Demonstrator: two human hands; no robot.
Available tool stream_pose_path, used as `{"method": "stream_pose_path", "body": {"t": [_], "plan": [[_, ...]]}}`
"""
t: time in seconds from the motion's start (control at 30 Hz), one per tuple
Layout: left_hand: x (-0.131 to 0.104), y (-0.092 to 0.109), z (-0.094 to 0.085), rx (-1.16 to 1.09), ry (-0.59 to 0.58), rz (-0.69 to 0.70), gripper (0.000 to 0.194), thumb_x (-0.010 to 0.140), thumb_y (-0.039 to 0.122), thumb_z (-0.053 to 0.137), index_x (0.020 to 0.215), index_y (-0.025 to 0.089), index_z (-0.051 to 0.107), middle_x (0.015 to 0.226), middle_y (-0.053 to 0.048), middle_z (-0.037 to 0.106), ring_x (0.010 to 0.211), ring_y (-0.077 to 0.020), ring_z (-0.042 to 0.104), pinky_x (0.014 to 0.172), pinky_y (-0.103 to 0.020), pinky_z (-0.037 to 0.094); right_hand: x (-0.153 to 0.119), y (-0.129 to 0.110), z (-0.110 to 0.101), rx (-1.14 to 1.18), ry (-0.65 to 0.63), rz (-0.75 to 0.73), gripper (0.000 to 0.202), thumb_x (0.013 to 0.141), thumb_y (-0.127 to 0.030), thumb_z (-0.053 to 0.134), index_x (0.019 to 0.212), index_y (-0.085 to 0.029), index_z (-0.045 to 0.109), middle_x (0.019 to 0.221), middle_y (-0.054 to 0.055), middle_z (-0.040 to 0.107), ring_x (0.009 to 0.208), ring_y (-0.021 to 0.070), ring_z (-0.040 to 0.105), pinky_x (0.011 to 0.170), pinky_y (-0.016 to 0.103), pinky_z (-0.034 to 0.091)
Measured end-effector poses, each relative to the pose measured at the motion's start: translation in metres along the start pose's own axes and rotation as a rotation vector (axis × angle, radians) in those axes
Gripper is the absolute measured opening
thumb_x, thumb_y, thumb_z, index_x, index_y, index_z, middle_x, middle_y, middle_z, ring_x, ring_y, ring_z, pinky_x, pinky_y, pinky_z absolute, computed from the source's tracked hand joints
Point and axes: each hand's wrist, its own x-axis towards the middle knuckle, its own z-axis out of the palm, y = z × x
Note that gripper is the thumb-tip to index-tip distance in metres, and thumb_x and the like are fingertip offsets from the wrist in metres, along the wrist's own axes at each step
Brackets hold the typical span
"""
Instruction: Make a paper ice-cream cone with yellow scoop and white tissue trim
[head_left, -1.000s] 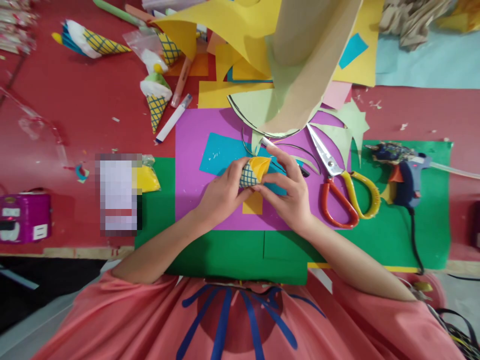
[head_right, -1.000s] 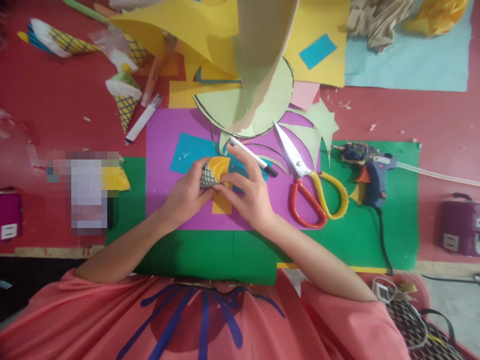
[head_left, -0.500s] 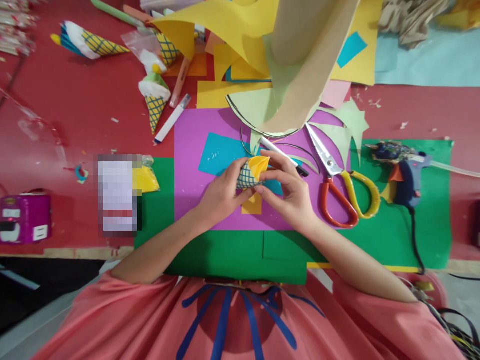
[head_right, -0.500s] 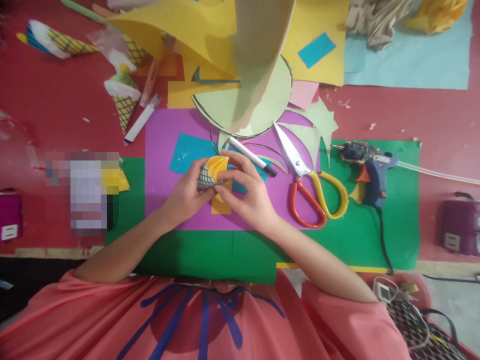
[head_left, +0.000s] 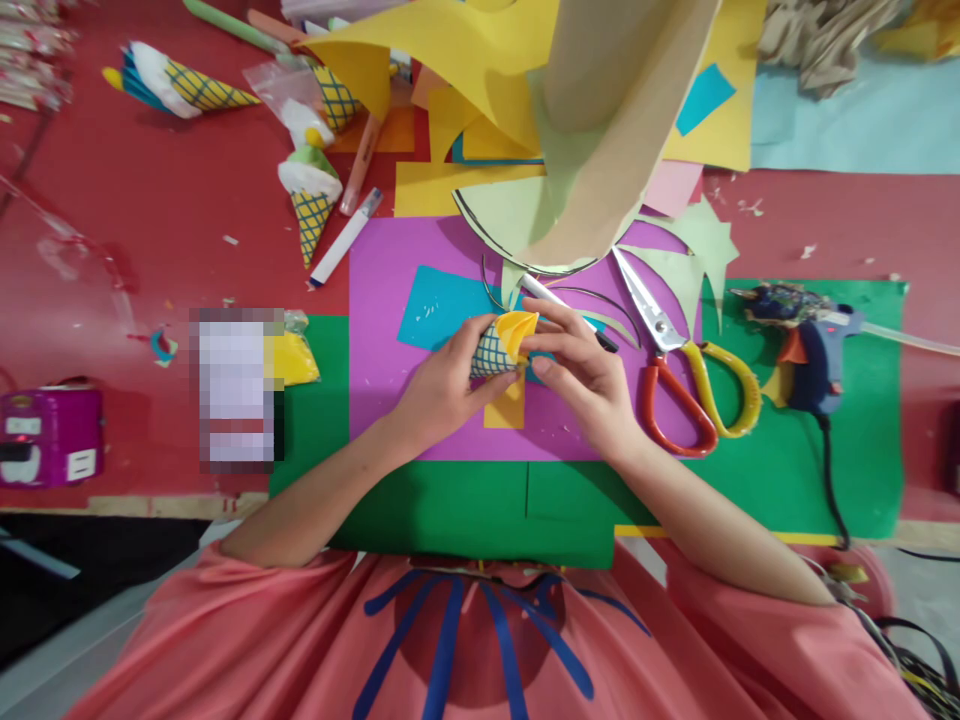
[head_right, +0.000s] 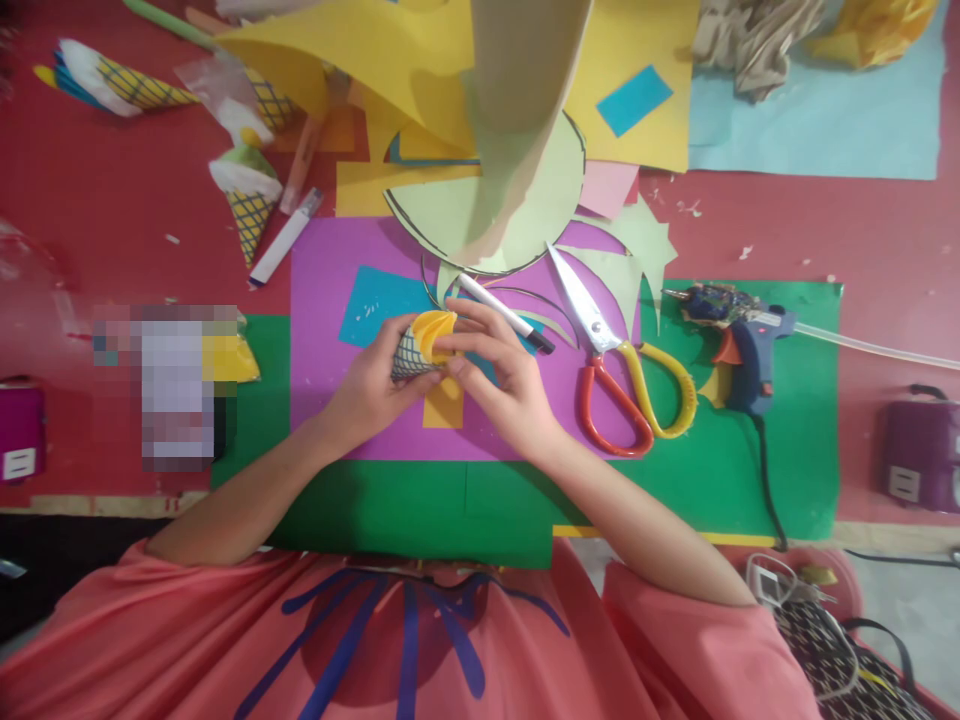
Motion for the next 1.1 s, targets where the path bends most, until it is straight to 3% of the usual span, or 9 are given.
{"method": "stream_pose_path", "body": {"t": [0.13, 0.27, 0.37, 0.5, 0.6, 0.83, 0.97, 1.1], "plan": [[0.002, -0.001, -0.001, -0.251, -0.032, -0.07, 0.056, 0.087, 0.052, 0.064, 0.13, 0.024, 0.041, 0.127, -0.008, 0.062, 0.112, -0.0207, 0.064, 0.088, -0.03, 0.055, 0.002, -0.001, -0.002, 0.0, 0.124, -0.008, 0.008, 0.09, -0.032, 0.067, 0.094, -0.026, 0.071, 0.132, 0.004, 0.063, 0.119, 0.0234, 0.065, 0.106, 0.049, 0.054], [0.008, -0.003, -0.002, -0.673, -0.216, -0.192, 0.062, 0.079, 0.057, 0.07, 0.125, 0.023, 0.046, 0.116, -0.008, 0.067, 0.088, -0.0158, 0.069, 0.067, -0.024, 0.053, 0.003, -0.001, -0.003, -0.016, 0.209, -0.048, 0.025, 0.097, -0.031, 0.056, 0.075, -0.023, 0.067, 0.118, 0.003, 0.068, 0.108, 0.0195, 0.068, 0.098, 0.043, 0.058], [0.01, -0.005, -0.002, -0.833, -0.317, -0.259, 0.062, 0.076, 0.06, 0.072, 0.117, 0.019, 0.053, 0.104, -0.008, 0.07, 0.075, -0.0136, 0.067, 0.061, -0.024, 0.049, 0.002, -0.003, -0.002, -0.076, 0.193, -0.082, 0.028, 0.096, -0.032, 0.056, 0.071, -0.023, 0.063, 0.115, 0.004, 0.069, 0.106, 0.0198, 0.068, 0.095, 0.042, 0.058], [0.008, -0.006, -0.002, -0.884, -0.397, -0.325, 0.063, 0.075, 0.063, 0.07, 0.114, 0.017, 0.055, 0.078, -0.003, 0.067, 0.057, -0.0104, 0.057, 0.048, -0.021, 0.04, 0.0, -0.006, -0.001, -0.171, 0.167, -0.172, 0.005, 0.092, -0.027, 0.061, 0.093, -0.025, 0.066, 0.122, 0.007, 0.065, 0.112, 0.0235, 0.065, 0.098, 0.047, 0.056], [0.008, -0.005, -0.004, -0.884, -0.422, -0.374, 0.064, 0.073, 0.064, 0.07, 0.112, 0.017, 0.053, 0.07, 0.001, 0.062, 0.049, -0.007, 0.049, 0.043, -0.02, 0.035, 0.0, -0.007, -0.003, -0.275, 0.127, -0.236, 0.012, 0.092, -0.027, 0.059, 0.101, -0.028, 0.067, 0.125, 0.007, 0.063, 0.115, 0.026, 0.063, 0.098, 0.05, 0.056], [0.009, 0.003, -0.009, -0.916, -0.474, -0.383, 0.05, 0.075, 0.058, 0.066, 0.103, 0.019, 0.053, 0.081, -0.001, 0.064, 0.046, -0.0049, 0.047, 0.037, -0.018, 0.029, 0.001, -0.005, -0.007, -0.395, 0.055, -0.372, 0.024, 0.091, -0.018, 0.056, 0.106, -0.032, 0.068, 0.132, 0.005, 0.06, 0.118, 0.025, 0.062, 0.096, 0.046, 0.057], [0.008, 0.001, -0.011, -0.898, -0.5, -0.391, 0.051, 0.078, 0.06, 0.064, 0.104, 0.017, 0.055, 0.064, 0.004, 0.056, 0.041, -0.0047, 0.041, 0.036, -0.017, 0.026, 0.001, -0.005, -0.008, -0.438, 0.028, -0.393, 0.025, 0.09, -0.018, 0.055, 0.107, -0.032, 0.066, 0.133, 0.005, 0.059, 0.121, 0.0264, 0.06, 0.095, 0.048, 0.057], [0.007, 0.001, -0.012, -0.83, -0.514, -0.393, 0.054, 0.08, 0.056, 0.062, 0.117, 0.017, 0.054, 0.058, 0.006, 0.05, 0.043, -0.0061, 0.042, 0.038, -0.016, 0.027, 0.001, -0.008, -0.009, -0.437, -0.024, -0.381, 0.018, 0.091, -0.021, 0.053, 0.101, -0.029, 0.065, 0.134, 0.005, 0.058, 0.125, 0.0273, 0.058, 0.096, 0.049, 0.057]]}}
